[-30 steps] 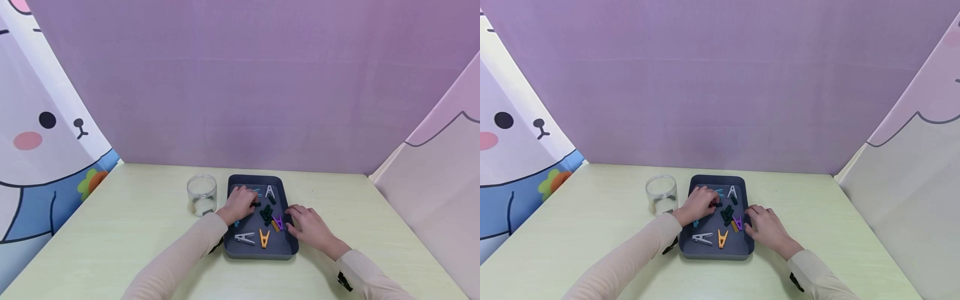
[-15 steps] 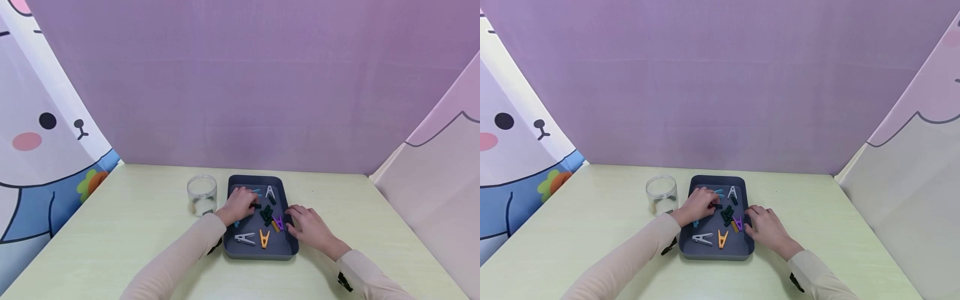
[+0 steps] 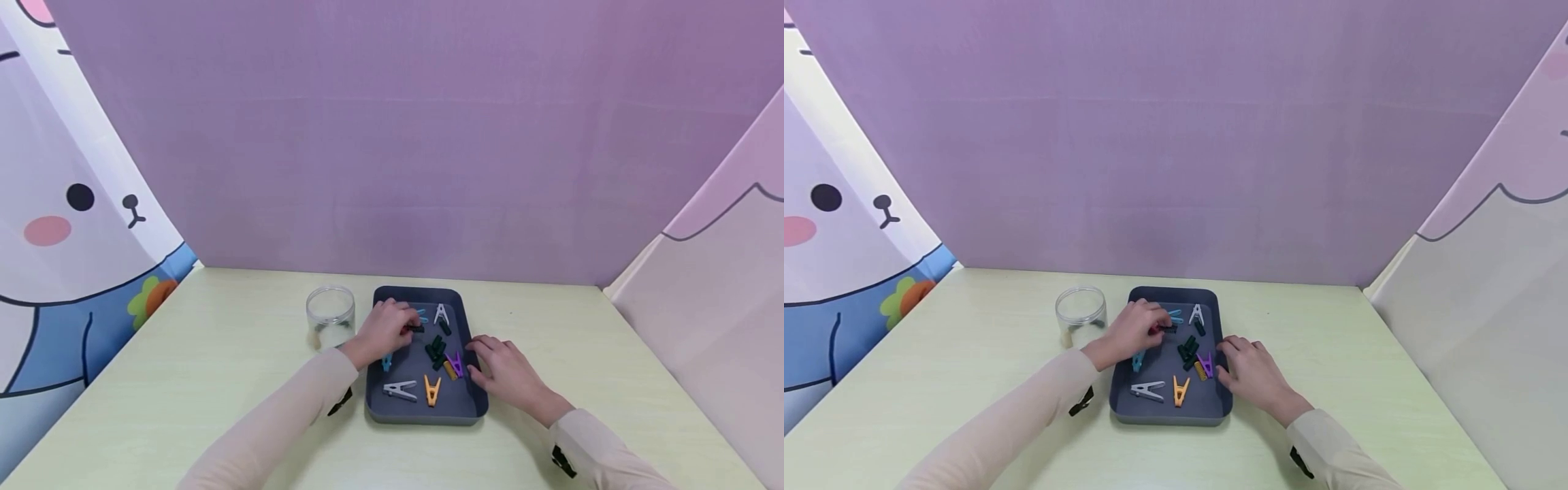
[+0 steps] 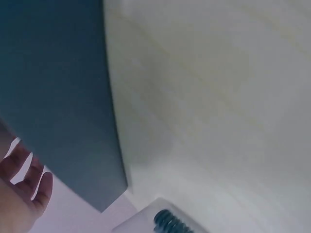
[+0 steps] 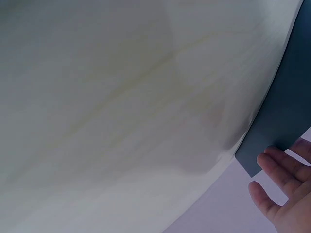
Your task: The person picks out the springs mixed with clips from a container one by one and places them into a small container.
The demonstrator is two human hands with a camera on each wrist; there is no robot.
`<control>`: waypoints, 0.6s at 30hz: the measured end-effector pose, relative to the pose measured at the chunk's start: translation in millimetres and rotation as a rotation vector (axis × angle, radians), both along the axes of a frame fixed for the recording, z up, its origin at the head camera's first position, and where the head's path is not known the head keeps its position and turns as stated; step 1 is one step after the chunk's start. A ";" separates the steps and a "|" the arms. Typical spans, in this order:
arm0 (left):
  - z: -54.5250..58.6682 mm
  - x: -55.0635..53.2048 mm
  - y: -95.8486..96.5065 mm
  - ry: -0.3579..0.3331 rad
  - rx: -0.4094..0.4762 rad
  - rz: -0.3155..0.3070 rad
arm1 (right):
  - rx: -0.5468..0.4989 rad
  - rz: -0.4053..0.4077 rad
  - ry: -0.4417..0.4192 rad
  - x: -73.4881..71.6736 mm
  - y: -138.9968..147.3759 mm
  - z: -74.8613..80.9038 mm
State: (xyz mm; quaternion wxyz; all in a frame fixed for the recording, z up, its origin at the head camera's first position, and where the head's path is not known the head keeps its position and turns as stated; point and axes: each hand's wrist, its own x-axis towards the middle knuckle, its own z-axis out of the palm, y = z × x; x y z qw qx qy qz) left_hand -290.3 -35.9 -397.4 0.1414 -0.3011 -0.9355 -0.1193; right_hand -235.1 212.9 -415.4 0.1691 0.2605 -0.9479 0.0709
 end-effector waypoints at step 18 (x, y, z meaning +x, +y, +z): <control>41.7 9.5 -33.0 0.100 0.079 0.014 | 0.001 0.005 -0.001 0.3 0.1 0.1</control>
